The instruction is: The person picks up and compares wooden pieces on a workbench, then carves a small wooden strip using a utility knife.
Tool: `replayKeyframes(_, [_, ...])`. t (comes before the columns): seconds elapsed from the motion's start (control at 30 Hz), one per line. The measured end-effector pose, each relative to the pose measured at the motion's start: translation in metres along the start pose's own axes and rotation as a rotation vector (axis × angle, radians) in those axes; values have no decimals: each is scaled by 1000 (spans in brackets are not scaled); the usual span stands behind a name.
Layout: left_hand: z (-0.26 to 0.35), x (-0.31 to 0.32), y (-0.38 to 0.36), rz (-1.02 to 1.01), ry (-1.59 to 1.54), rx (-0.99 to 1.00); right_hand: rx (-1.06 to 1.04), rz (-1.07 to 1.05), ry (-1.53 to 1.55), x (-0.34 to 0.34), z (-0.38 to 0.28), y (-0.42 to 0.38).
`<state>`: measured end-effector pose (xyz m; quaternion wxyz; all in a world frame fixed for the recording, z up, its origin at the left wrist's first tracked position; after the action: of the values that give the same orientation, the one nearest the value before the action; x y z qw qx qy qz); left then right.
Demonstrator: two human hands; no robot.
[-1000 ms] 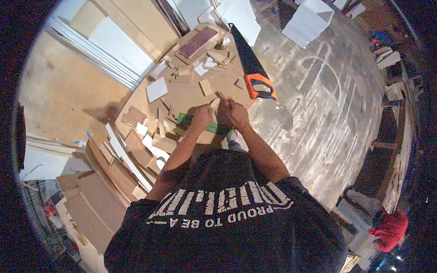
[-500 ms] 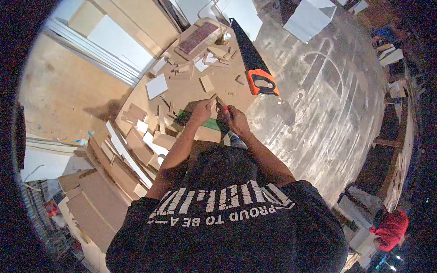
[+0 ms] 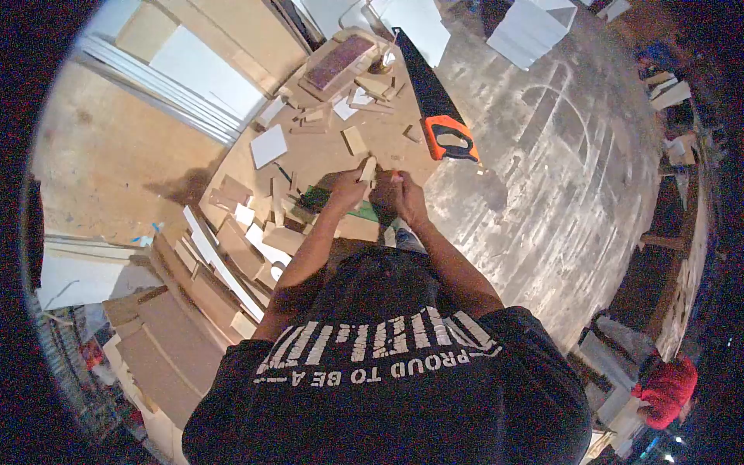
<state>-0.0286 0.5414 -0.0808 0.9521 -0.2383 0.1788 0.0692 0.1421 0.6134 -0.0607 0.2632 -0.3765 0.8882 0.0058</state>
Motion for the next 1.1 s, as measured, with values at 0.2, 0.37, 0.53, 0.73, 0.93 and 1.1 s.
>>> replayKeyframes(0.2, [10,-13,-21,-28,-430,-22,171,-62,224,-12,14,1])
replayKeyframes(0.37, [23,-14,-31,44,-801,-42,-18,-206,164,-3,-22,-12])
replayKeyframes(0.53, [11,-2,-25,-68,-994,27,-66,-229,108,-2,-30,-13])
replayKeyframes(0.73, [25,-2,-37,-34,-1082,7,-49,-277,97,-5,-33,-13])
replayKeyframes(0.93, [1,5,-32,-67,-1141,3,-227,-256,-24,-1,-36,-15])
replayKeyframes(1.1, [0,7,-36,-63,-1202,-9,-229,-188,-172,-2,-46,-12])
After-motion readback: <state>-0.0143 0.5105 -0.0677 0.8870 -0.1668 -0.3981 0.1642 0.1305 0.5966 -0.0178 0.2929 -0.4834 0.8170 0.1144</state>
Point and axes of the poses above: each hand's wrist, its own y-axis towards the middle knuckle, its own x-axis out of the palm, z = x × y, the point moved 4 cm from there along y, towards the middle knuckle, and after that the axes turned 13 degrees about -z, right-handed, at the moved point
